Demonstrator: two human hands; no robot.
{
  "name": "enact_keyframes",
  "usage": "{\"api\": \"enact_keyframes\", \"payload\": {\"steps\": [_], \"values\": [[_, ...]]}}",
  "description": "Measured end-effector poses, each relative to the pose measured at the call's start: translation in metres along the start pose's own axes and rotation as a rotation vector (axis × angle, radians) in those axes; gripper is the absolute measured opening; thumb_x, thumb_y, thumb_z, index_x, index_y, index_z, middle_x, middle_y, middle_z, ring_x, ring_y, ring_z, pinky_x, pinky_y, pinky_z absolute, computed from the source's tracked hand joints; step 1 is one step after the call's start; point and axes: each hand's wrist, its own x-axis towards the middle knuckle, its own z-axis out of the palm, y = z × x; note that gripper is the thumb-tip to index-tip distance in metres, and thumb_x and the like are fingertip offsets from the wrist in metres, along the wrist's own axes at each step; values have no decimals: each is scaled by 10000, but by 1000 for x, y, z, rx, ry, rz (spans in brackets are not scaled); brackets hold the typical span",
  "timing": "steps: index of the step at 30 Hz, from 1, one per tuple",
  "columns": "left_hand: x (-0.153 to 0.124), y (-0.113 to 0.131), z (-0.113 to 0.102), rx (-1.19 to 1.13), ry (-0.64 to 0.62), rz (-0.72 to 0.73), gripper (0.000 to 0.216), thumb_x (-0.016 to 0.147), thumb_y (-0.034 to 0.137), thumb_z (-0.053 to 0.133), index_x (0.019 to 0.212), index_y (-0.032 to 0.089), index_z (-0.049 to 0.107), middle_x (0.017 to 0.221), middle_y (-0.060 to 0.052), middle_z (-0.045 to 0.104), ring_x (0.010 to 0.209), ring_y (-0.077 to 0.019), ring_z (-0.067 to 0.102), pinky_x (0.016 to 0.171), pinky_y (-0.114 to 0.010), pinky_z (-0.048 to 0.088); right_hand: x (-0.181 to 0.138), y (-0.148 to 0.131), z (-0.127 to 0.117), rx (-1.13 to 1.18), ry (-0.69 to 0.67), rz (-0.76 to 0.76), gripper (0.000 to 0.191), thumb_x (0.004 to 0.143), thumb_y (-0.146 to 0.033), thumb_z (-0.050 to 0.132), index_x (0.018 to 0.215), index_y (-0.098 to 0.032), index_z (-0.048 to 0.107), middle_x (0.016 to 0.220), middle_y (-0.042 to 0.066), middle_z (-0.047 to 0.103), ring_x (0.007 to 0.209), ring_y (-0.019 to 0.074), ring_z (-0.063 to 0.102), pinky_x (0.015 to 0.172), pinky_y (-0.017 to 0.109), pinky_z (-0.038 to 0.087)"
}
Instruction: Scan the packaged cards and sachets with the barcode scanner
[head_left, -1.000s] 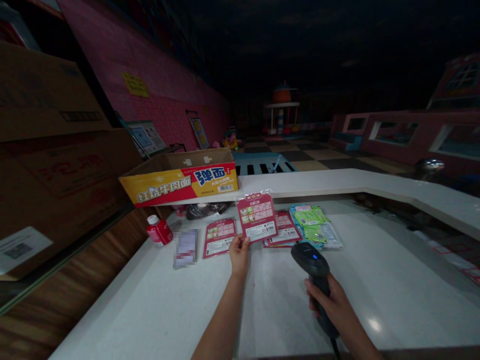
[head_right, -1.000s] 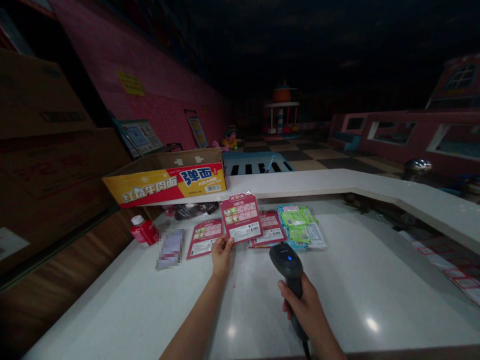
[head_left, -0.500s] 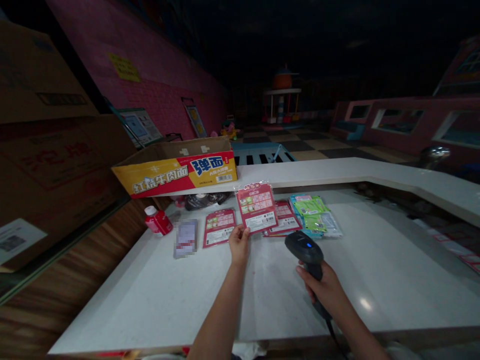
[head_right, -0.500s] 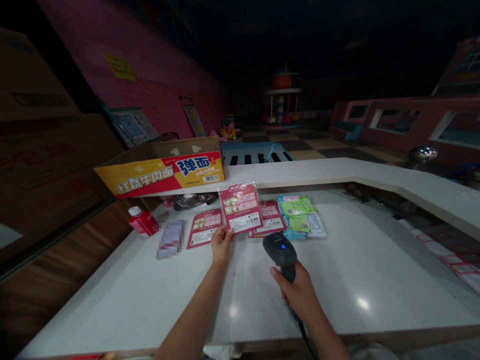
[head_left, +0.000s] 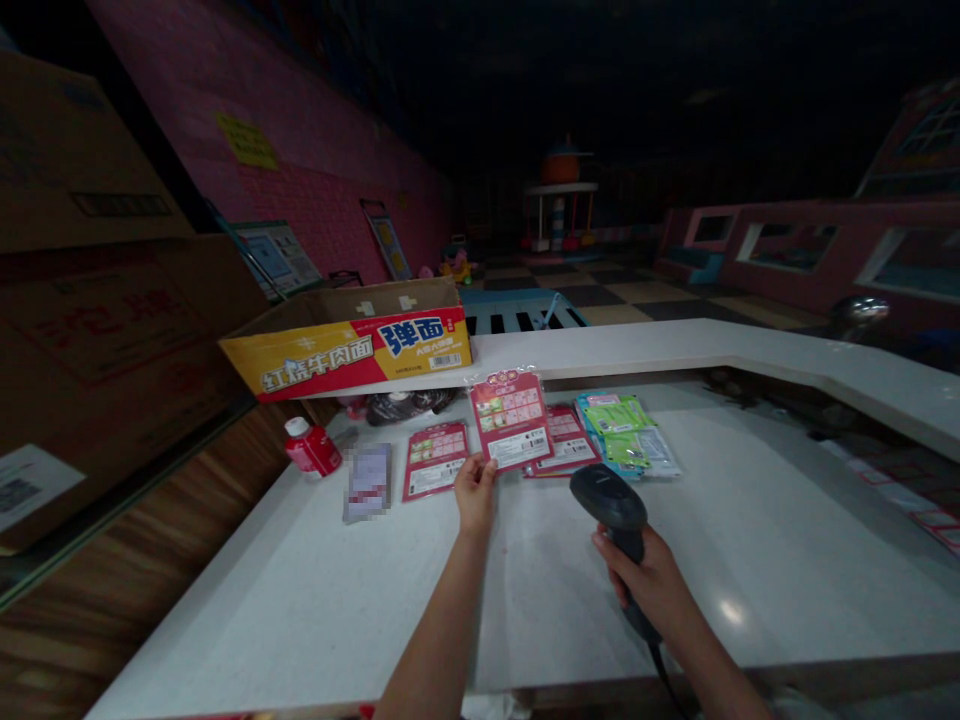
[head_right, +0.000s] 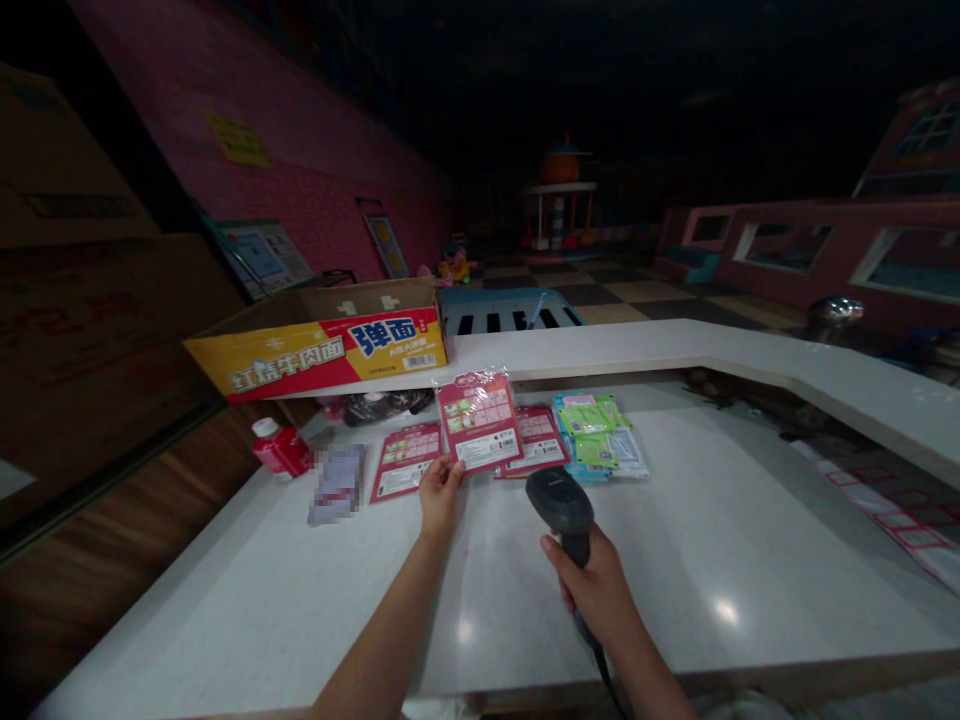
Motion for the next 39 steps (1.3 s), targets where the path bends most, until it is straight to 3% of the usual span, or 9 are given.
{"api": "enact_keyframes", "payload": {"steps": [6,12,17,22,28,31,34,36,39], "values": [[0,3,1,-7,2,-5,356,709,443,741,913,160,668,884,-56,732,824,-185,672,780,-297,508,0,0,-2,14,35,9,455,733,-568,661,948,-174,583,394,-84,474,316,123,404,343,244,351],[-7,12,-3,23,52,-26,397,684,458,748,917,145,677,802,-50,720,677,-154,640,618,-250,479,-5,-1,-10,-10,70,11,500,702,-638,663,902,-184,599,389,-79,474,304,131,404,341,257,352],[-12,23,-38,129,160,-12,380,686,446,723,909,140,690,716,-34,692,607,-147,603,562,-240,456,-5,4,-19,22,60,37,517,699,-633,677,938,-181,598,419,-79,492,321,134,425,349,264,377],[-2,39,-83,376,258,23,263,707,369,652,832,143,706,737,-62,718,687,-210,645,640,-290,475,-1,9,-17,16,-9,53,521,707,-626,678,946,-170,600,440,-73,513,338,145,469,367,280,401],[9,60,-103,842,413,-32,112,740,233,599,721,184,698,668,-92,689,694,-258,648,641,-307,427,-3,12,-14,-30,-93,66,546,703,-648,671,949,-166,600,429,-64,524,327,151,474,366,288,401],[5,72,-100,1170,379,-47,187,817,226,536,776,166,709,751,-136,674,776,-280,639,699,-338,431,-6,9,-14,-38,-91,56,545,712,-646,665,954,-162,598,419,-60,521,332,150,475,371,284,398],[-4,78,-90,1489,327,64,267,867,203,469,957,132,711,970,-182,652,943,-302,601,817,-387,433,-9,4,-12,-37,-45,37,533,729,-634,654,974,-164,601,412,-67,510,337,146,465,376,279,397],[-10,76,-80,1546,191,128,318,876,158,436,1063,135,692,1076,-182,636,1022,-292,578,885,-396,429,-9,3,-11,-38,-38,40,533,718,-636,658,969,-168,606,402,-71,500,332,148,459,375,284,396],[-19,65,-66,1463,-151,197,382,898,169,439,1221,174,643,1237,-161,617,1168,-283,542,997,-412,407,-7,6,-11,-33,-71,67,552,690,-649,673,959,-170,610,412,-64,515,332,156,467,374,297,396]]}}
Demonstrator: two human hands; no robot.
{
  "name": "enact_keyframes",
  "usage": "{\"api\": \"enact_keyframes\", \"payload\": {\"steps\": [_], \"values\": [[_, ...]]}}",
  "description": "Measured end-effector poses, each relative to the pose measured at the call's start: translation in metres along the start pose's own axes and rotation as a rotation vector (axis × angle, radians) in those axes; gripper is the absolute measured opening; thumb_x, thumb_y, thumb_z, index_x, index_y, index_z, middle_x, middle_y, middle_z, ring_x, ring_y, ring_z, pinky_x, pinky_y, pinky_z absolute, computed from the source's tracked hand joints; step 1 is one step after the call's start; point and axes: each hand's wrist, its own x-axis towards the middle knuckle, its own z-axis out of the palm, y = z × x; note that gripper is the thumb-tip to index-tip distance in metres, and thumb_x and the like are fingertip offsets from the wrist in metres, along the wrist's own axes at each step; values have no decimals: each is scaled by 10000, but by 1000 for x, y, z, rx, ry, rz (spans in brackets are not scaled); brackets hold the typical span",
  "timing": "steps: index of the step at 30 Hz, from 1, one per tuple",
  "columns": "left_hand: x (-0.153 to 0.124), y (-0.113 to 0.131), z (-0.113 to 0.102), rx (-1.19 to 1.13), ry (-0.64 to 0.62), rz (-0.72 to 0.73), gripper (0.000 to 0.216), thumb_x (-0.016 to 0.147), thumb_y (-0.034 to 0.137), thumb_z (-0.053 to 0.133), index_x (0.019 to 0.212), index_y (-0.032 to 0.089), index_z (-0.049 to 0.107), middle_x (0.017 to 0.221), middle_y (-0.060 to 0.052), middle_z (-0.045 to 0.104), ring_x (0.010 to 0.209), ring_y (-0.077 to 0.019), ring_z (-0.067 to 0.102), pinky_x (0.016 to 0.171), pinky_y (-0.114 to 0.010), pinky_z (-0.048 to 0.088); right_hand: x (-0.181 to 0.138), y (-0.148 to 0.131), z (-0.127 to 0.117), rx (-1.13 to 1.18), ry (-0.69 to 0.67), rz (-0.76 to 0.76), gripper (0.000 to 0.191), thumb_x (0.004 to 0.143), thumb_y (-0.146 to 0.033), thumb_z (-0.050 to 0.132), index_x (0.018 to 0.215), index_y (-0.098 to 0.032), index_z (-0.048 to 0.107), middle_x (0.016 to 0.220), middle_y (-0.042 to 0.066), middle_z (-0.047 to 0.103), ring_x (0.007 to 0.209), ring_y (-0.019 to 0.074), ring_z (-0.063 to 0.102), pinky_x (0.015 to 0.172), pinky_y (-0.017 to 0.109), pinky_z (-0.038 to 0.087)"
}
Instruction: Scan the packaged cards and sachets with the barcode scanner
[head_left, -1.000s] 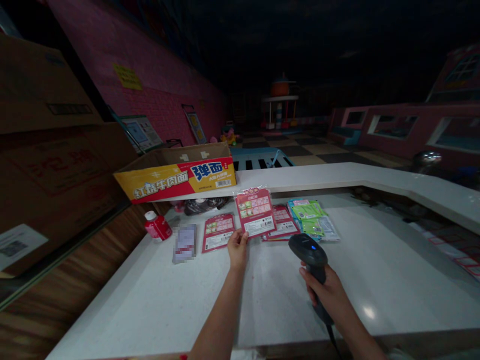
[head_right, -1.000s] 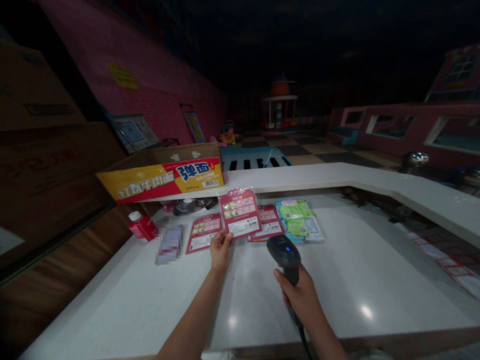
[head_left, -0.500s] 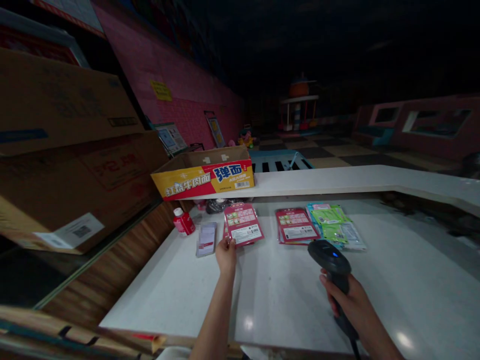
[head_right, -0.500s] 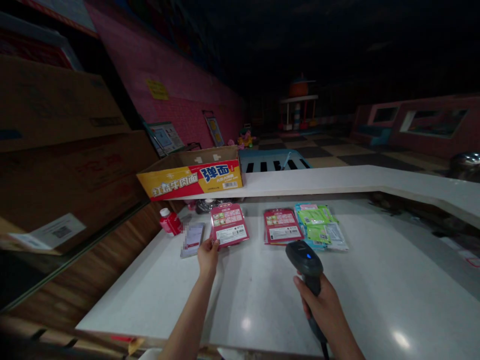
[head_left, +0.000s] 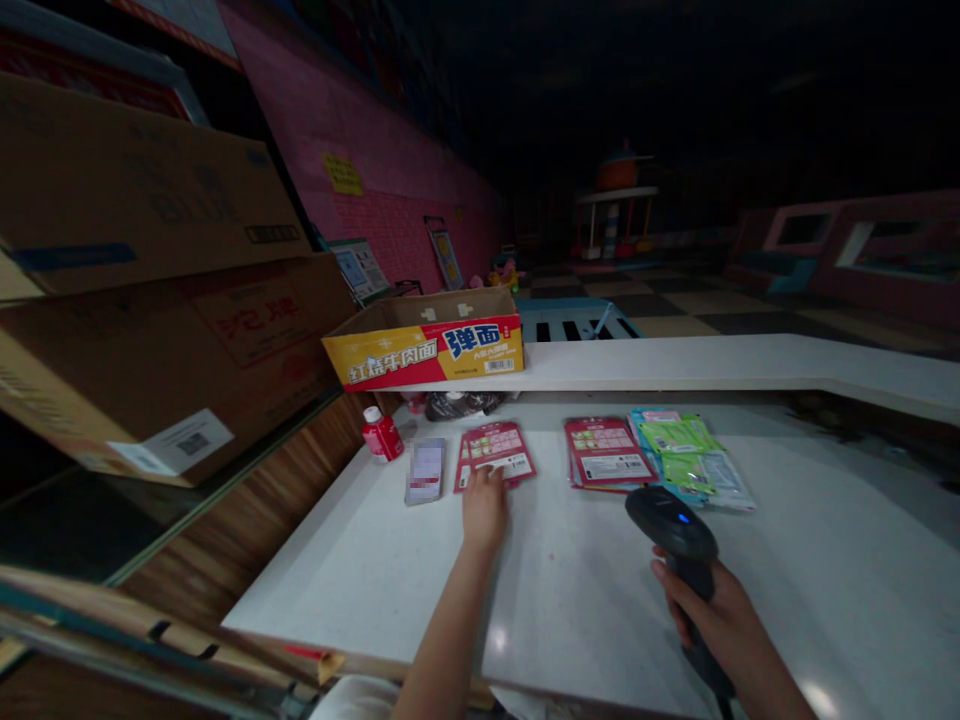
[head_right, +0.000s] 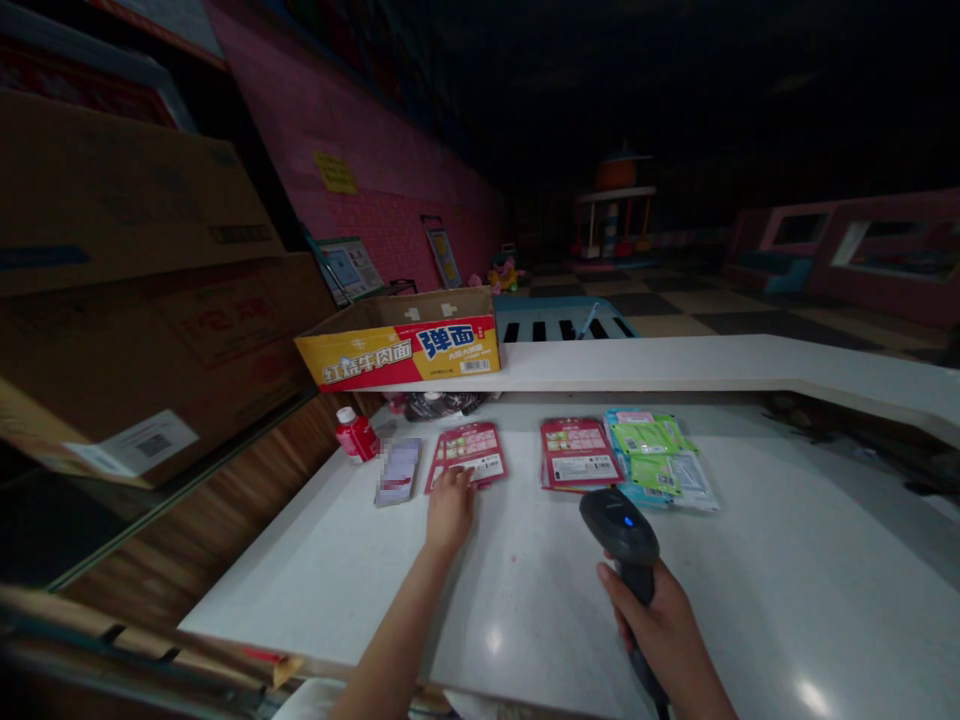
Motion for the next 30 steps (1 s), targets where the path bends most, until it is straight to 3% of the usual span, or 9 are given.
{"api": "enact_keyframes", "payload": {"steps": [3,6,16,24,30], "values": [[-7,8,14,-64,-84,109,419,914,289,496,1320,244,587,1414,-127,534,1338,-310,433,1113,-496,309,4,6,-2,-10,-14,28,573,674,-663,680,956,-170,609,412,-63,519,332,161,473,377,301,402],[-12,10,21,-74,-95,84,410,918,347,502,1301,252,613,1456,-124,501,1374,-331,404,1146,-540,251,6,9,-3,-12,-16,40,584,669,-665,683,963,-167,603,418,-59,531,333,161,481,372,297,405],[-17,6,19,-51,58,-81,387,956,360,411,1141,209,716,1302,-165,624,1282,-352,496,1093,-570,301,3,3,3,-8,-4,35,550,679,-650,677,933,-165,631,402,-60,511,326,150,464,364,283,399],[-11,11,16,-60,97,-35,356,917,262,457,1160,156,693,1329,-171,598,1304,-347,464,1100,-513,322,7,6,-2,45,35,10,505,683,-616,695,923,-178,618,417,-71,505,326,135,444,351,270,391],[11,51,27,-391,52,56,263,825,152,527,1010,170,713,1005,-127,720,963,-263,640,906,-397,467,9,2,-8,100,176,-21,497,691,-608,693,928,-182,597,468,-78,511,328,112,424,327,241,359]]}}
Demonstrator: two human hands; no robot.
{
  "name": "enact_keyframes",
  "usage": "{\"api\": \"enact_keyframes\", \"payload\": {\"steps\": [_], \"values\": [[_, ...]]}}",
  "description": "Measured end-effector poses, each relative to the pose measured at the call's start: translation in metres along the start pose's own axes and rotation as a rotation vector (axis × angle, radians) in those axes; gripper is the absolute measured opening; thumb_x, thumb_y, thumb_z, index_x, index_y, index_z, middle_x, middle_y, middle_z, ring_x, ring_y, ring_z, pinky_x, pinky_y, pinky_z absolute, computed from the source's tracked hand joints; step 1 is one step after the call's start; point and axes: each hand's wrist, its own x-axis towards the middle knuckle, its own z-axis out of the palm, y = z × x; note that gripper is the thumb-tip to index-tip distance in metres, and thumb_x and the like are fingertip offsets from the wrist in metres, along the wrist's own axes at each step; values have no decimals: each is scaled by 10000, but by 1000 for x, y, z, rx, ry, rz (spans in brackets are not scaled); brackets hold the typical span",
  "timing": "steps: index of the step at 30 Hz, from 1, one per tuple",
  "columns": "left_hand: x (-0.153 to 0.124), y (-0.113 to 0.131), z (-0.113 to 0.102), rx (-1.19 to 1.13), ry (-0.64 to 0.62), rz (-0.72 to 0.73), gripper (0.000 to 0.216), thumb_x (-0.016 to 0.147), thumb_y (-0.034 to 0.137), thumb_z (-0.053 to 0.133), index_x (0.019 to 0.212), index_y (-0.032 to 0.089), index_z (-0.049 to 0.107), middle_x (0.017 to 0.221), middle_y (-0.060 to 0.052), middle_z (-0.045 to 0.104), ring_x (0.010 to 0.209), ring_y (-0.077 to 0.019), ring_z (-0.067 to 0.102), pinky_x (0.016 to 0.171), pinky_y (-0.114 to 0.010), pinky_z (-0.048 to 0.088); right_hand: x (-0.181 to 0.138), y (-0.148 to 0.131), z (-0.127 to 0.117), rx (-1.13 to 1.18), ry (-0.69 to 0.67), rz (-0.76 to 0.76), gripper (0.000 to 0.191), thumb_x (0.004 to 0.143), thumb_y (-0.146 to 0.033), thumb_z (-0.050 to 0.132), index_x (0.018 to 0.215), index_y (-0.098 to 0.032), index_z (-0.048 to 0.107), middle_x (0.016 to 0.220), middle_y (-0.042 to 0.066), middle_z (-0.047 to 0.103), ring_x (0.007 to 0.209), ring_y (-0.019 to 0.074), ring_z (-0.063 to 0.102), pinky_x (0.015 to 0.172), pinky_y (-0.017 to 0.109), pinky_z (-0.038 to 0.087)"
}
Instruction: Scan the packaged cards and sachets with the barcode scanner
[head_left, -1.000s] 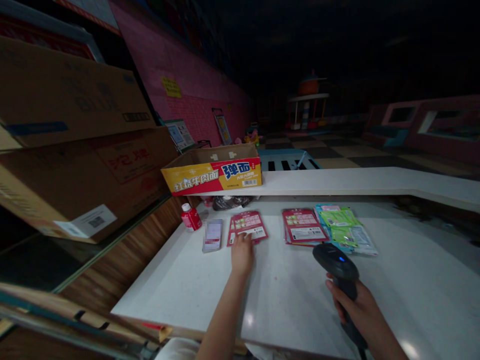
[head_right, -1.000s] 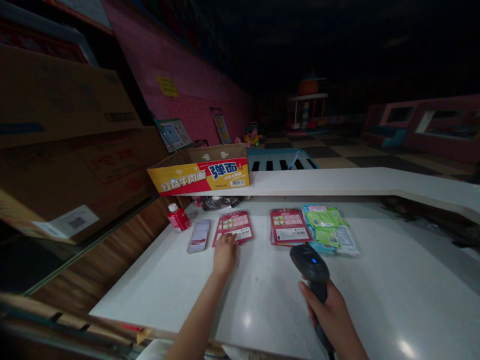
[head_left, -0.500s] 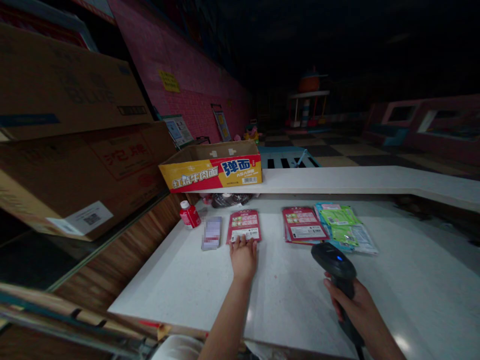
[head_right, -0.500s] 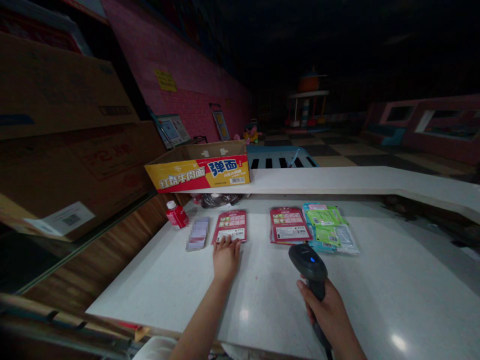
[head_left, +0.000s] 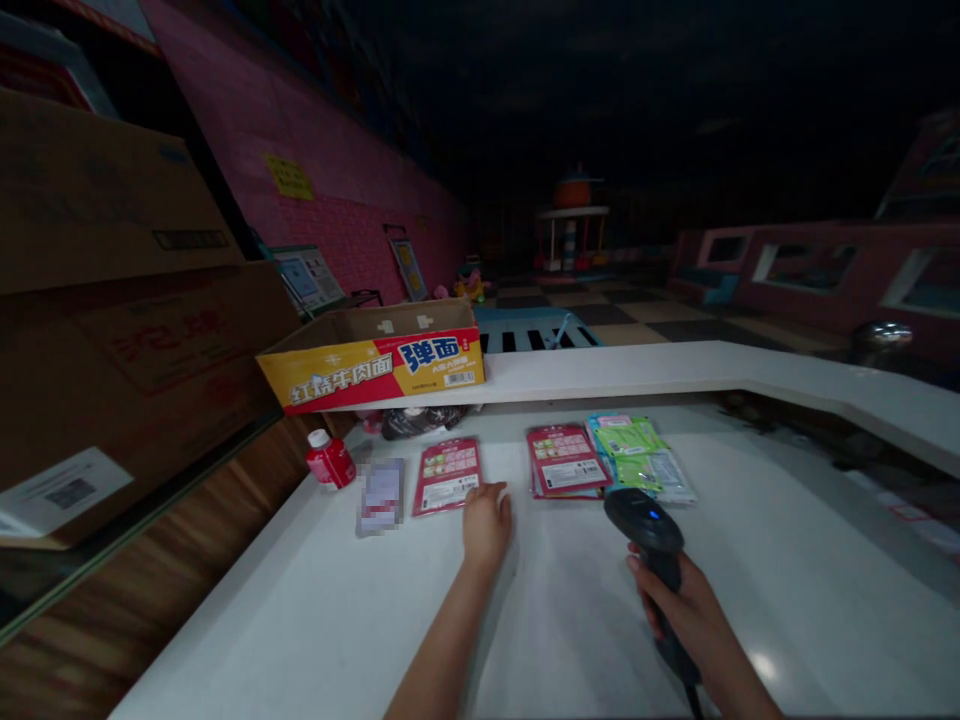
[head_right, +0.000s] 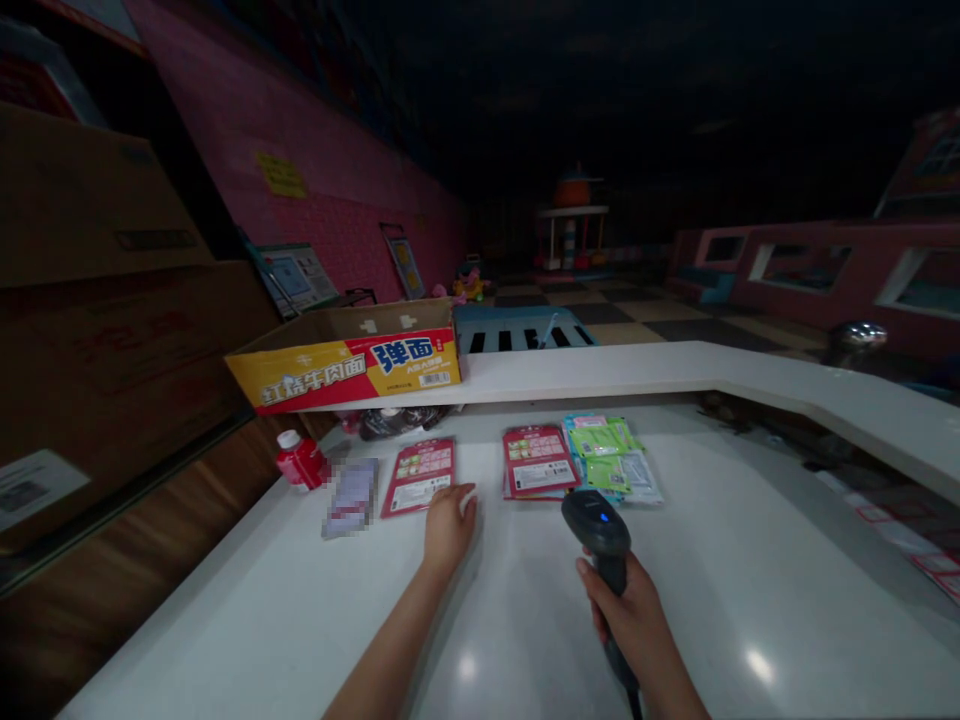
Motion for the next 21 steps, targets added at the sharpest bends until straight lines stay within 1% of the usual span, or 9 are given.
{"api": "enact_keyframes", "payload": {"steps": [3,5,8,10,12,14,16,19,21], "values": [[16,21,22,-213,-38,-94,142,814,160,546,859,180,679,812,-82,717,741,-208,657,713,-315,475,3,-2,-5,31,39,23,499,672,-609,708,913,-188,590,522,-63,549,343,109,453,313,226,354],[25,34,33,-241,-44,-174,79,819,253,598,827,180,628,702,-60,685,659,-201,645,617,-281,438,5,-2,-10,51,53,38,488,666,-602,714,902,-193,589,535,-61,555,342,105,456,309,217,348],[35,50,42,-155,-120,-310,297,755,395,714,880,174,558,685,-61,674,627,-209,651,550,-264,410,9,0,-17,67,33,64,462,660,-567,730,890,-194,585,529,-62,551,351,109,475,313,211,354],[40,55,43,-154,-205,-402,344,748,362,734,939,172,520,689,-52,679,562,-189,645,513,-251,408,11,1,-20,75,10,83,444,663,-538,736,895,-192,583,532,-60,556,367,115,496,321,211,368],[43,57,44,-228,-249,-485,328,777,286,711,991,175,489,634,-18,664,469,-165,615,471,-239,406,13,2,-21,90,18,82,423,674,-519,730,898,-194,581,531,-61,556,367,113,494,320,208,368],[44,55,44,-340,-240,-553,316,788,224,695,1011,179,476,542,25,623,409,-158,584,443,-233,412,14,3,-20,107,50,69,403,680,-508,723,894,-198,580,523,-65,548,355,107,478,311,203,357],[45,53,43,-465,-211,-612,318,764,195,719,981,186,486,460,59,575,387,-158,568,437,-236,433,15,4,-18,113,61,70,386,680,-496,719,887,-202,579,520,-65,544,349,105,472,305,200,348],[47,48,41,-651,-197,-704,311,693,244,794,831,195,520,431,53,573,401,-156,580,462,-255,478,18,7,-17,109,51,69,369,695,-489,700,885,-200,574,523,-64,543,352,102,473,303,197,349],[48,45,39,-721,-244,-732,335,647,326,829,689,190,526,452,22,601,429,-151,596,483,-257,491,20,10,-16,103,34,69,380,690,-499,701,884,-199,572,523,-65,543,352,105,475,299,202,353]]}}
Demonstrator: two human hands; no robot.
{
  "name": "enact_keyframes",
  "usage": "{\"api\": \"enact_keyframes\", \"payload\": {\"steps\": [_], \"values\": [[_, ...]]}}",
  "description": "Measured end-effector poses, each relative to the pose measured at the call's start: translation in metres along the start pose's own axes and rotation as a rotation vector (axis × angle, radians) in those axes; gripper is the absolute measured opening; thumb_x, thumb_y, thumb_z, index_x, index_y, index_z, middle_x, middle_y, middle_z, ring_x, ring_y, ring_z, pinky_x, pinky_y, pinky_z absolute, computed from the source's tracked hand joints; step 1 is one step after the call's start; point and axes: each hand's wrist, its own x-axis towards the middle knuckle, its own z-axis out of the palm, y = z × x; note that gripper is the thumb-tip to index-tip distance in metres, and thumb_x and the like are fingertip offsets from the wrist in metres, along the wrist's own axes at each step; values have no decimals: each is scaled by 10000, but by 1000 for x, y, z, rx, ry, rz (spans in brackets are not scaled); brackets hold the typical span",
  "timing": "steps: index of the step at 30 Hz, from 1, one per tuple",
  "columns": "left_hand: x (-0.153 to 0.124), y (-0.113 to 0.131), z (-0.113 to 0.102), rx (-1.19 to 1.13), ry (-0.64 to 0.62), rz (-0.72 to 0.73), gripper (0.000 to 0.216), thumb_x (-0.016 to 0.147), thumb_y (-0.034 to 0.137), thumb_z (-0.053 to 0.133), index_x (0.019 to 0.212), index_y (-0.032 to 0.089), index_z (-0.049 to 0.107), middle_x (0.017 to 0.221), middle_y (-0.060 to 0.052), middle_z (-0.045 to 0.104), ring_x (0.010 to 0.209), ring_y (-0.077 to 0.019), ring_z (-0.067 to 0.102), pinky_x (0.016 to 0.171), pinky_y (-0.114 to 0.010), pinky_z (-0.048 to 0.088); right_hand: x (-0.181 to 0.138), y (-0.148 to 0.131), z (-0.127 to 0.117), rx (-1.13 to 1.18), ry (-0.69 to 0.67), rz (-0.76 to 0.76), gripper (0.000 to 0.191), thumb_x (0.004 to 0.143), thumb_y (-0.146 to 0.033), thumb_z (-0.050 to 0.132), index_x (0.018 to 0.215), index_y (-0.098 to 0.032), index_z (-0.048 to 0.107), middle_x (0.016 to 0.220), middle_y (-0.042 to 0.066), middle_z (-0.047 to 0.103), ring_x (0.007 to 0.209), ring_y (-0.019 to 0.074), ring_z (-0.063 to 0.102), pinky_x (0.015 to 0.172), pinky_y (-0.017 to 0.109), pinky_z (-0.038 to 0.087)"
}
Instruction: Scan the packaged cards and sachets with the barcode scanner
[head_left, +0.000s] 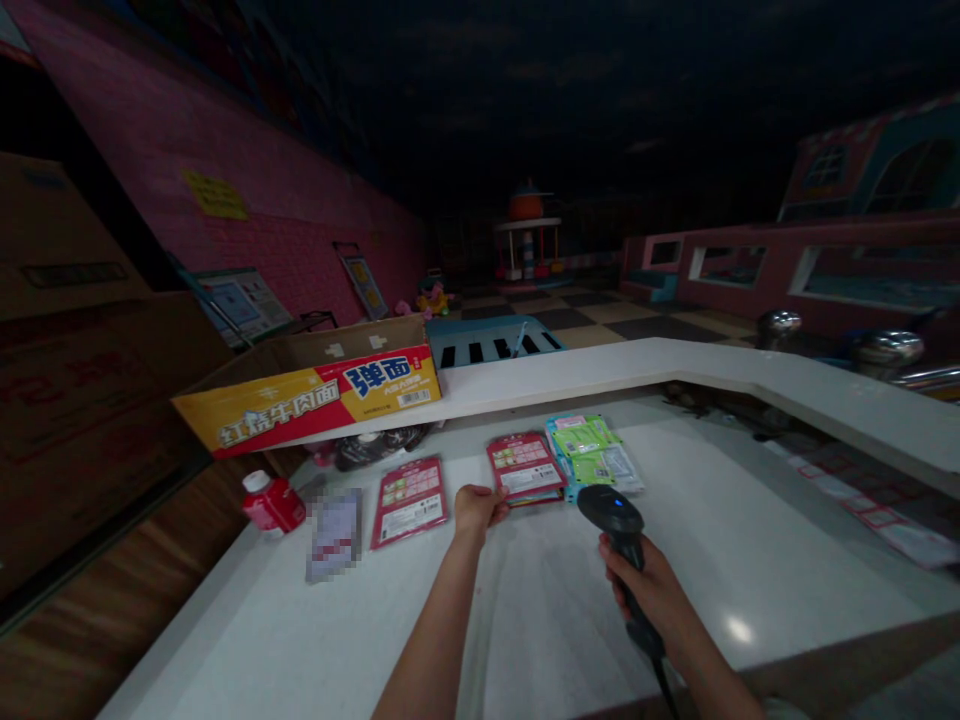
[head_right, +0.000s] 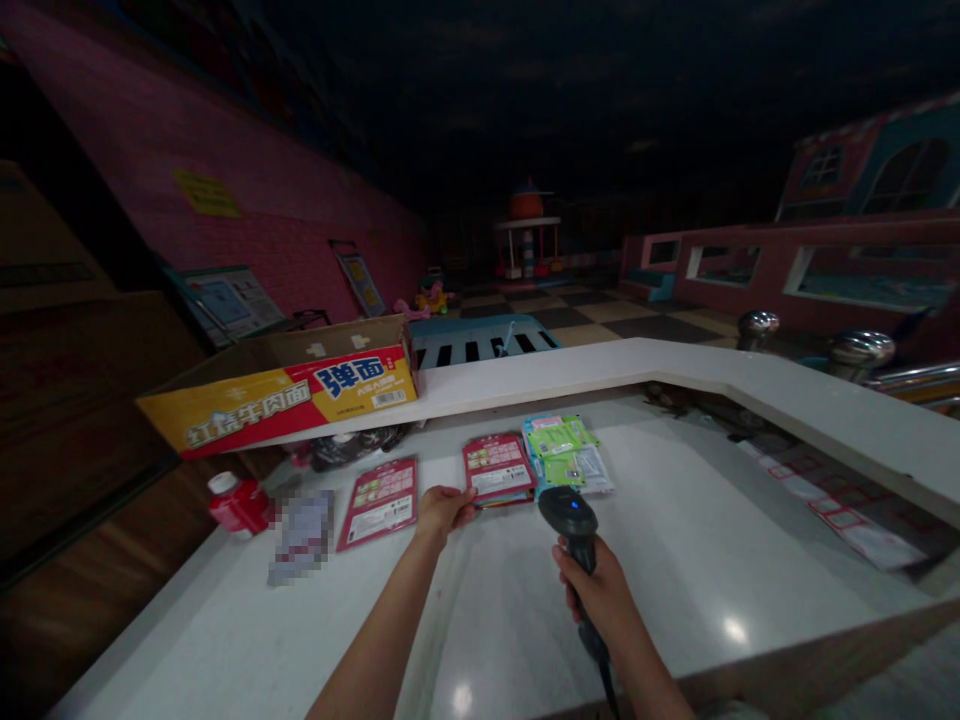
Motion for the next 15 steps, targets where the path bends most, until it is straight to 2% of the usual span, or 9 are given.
{"api": "enact_keyframes", "payload": {"steps": [3,7,11,15], "values": [[3,1,-6,92,-39,20,380,628,390,830,554,185,519,454,-3,607,434,-142,585,470,-241,458,5,3,1,-3,-30,5,401,678,-516,708,888,-204,568,519,-67,542,345,113,475,294,212,357],[9,2,-12,339,76,156,303,641,243,804,503,185,540,397,26,542,384,-115,511,431,-209,351,9,4,7,13,-47,-39,389,688,-529,695,862,-209,559,535,-66,547,343,115,488,313,226,383],[12,2,-12,220,88,147,309,684,189,762,481,174,529,376,29,493,375,-110,507,423,-201,330,12,0,13,8,-58,-83,387,712,-552,672,845,-207,556,567,-52,572,374,127,535,381,254,441],[9,3,-7,58,53,119,257,776,222,690,587,169,525,462,8,571,429,-135,588,461,-219,456,13,-9,17,-68,0,-151,374,721,-548,660,829,-201,574,585,-21,599,515,174,618,466,276,495]]}}
